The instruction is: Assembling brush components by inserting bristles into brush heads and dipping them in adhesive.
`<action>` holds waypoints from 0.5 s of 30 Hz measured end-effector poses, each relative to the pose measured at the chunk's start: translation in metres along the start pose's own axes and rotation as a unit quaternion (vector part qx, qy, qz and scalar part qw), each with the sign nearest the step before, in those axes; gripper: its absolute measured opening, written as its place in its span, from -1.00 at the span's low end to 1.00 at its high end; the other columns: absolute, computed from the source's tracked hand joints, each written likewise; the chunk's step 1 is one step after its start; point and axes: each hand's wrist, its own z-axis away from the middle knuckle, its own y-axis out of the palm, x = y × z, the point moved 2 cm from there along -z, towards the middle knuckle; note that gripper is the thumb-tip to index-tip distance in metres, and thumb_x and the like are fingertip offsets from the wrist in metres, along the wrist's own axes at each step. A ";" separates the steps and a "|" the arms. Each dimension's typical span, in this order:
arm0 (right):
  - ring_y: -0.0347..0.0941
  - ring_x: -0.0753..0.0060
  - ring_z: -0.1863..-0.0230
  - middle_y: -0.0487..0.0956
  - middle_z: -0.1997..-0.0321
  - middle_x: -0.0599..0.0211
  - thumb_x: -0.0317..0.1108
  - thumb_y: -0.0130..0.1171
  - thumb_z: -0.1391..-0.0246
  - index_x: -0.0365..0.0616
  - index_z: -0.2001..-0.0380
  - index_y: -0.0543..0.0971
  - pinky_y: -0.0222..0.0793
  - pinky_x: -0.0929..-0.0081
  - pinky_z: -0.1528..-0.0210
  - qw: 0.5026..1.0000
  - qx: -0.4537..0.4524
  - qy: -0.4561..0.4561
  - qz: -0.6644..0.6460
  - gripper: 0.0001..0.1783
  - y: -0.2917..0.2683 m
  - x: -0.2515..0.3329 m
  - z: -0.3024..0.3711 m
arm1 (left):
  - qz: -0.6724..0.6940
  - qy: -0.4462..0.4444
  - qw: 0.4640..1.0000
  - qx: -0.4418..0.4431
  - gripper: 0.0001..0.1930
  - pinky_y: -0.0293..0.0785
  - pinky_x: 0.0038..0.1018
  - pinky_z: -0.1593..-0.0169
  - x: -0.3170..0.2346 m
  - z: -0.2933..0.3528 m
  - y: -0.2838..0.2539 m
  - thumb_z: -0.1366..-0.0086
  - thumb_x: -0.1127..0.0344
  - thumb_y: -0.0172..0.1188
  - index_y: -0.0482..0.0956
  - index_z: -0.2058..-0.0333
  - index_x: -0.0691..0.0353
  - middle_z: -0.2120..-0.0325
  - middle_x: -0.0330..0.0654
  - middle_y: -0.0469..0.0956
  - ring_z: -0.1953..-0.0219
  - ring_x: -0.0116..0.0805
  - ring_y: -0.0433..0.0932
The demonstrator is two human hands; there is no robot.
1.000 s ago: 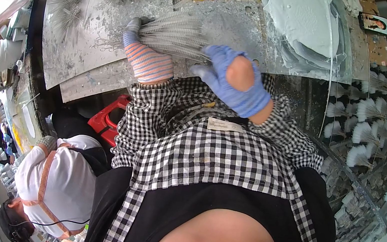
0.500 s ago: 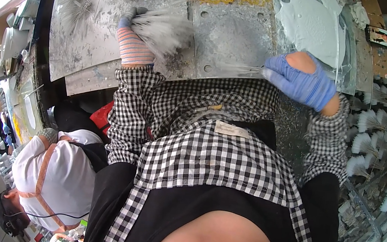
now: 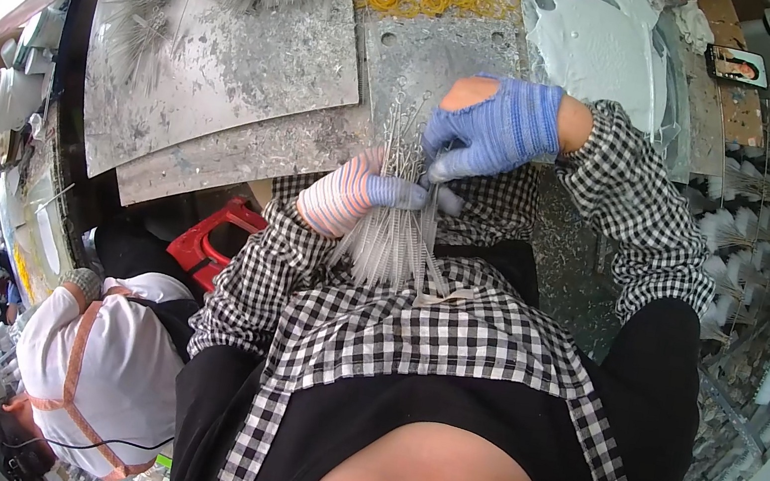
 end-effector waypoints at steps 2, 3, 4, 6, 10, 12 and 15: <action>0.58 0.25 0.34 0.65 0.38 0.21 -0.05 0.23 -0.06 -0.16 0.24 0.66 0.49 0.31 0.19 0.997 -0.063 0.038 0.003 -0.61 -0.012 0.003 0.009 | -0.056 -0.005 0.998 0.009 -0.55 0.53 -0.38 0.00 0.007 -0.005 -0.011 -0.13 0.36 0.27 0.50 -0.01 0.34 0.25 -0.05 0.66 0.15 -0.28 0.63; 0.60 0.23 0.26 0.65 0.30 0.22 -0.06 0.27 -0.03 -0.17 0.15 0.63 0.49 0.32 0.12 0.989 -0.126 0.072 0.008 -0.57 -0.019 0.005 0.014 | -0.013 -0.020 1.000 0.010 -0.58 0.54 -0.40 0.03 0.013 -0.004 -0.013 -0.16 0.37 0.26 0.51 0.00 0.38 0.30 -0.08 0.66 0.21 -0.30 0.64; 0.57 0.22 0.14 0.62 0.17 0.19 -0.07 0.29 0.00 -0.16 0.06 0.59 0.47 0.30 0.04 0.975 -0.215 0.013 -0.051 -0.51 -0.016 0.001 0.017 | -0.030 -0.009 0.999 -0.018 -0.65 0.53 -0.41 0.07 0.005 -0.004 -0.006 -0.16 0.38 0.27 0.54 0.08 0.38 0.32 -0.12 0.65 0.24 -0.31 0.62; 0.45 0.15 -0.12 0.49 -0.11 0.09 -0.09 0.31 0.00 -0.14 -0.12 0.46 0.38 0.26 -0.18 0.915 -0.380 -0.117 -0.061 -0.36 -0.007 -0.004 0.006 | 0.003 0.011 0.999 -0.053 -0.70 0.54 -0.40 0.09 0.016 -0.003 -0.013 -0.14 0.41 0.25 0.54 0.13 0.35 0.32 -0.14 0.62 0.24 -0.31 0.61; 0.57 0.03 0.10 0.62 0.17 0.04 -0.04 0.12 -0.16 -0.14 0.15 0.63 0.48 0.18 0.00 0.874 -0.457 -0.120 -0.115 -0.60 0.029 0.021 -0.052 | -0.104 0.035 0.994 -0.015 -0.60 0.48 -0.36 0.10 0.007 0.004 -0.001 0.02 0.31 0.31 0.53 0.18 0.34 0.36 -0.10 0.58 0.25 -0.25 0.56; 0.61 0.01 0.22 0.66 0.30 0.06 -0.07 0.08 -0.20 -0.11 0.25 0.66 0.53 0.17 0.11 0.892 -0.421 -0.113 -0.121 -0.65 0.039 0.024 -0.056 | -0.064 0.033 0.997 -0.002 -0.59 0.48 -0.36 0.07 0.019 0.005 -0.006 0.03 0.30 0.33 0.54 0.18 0.34 0.39 -0.12 0.58 0.25 -0.25 0.57; 0.61 0.01 0.42 0.66 0.47 0.14 -0.14 0.06 -0.17 -0.05 0.39 0.67 0.54 0.15 0.30 0.908 -0.400 -0.109 -0.057 -0.71 0.053 0.029 -0.065 | -0.094 0.008 0.995 0.023 -0.59 0.44 -0.31 -0.07 0.022 0.014 -0.013 -0.02 0.27 0.34 0.52 0.14 0.28 0.19 -0.10 0.57 0.08 -0.22 0.54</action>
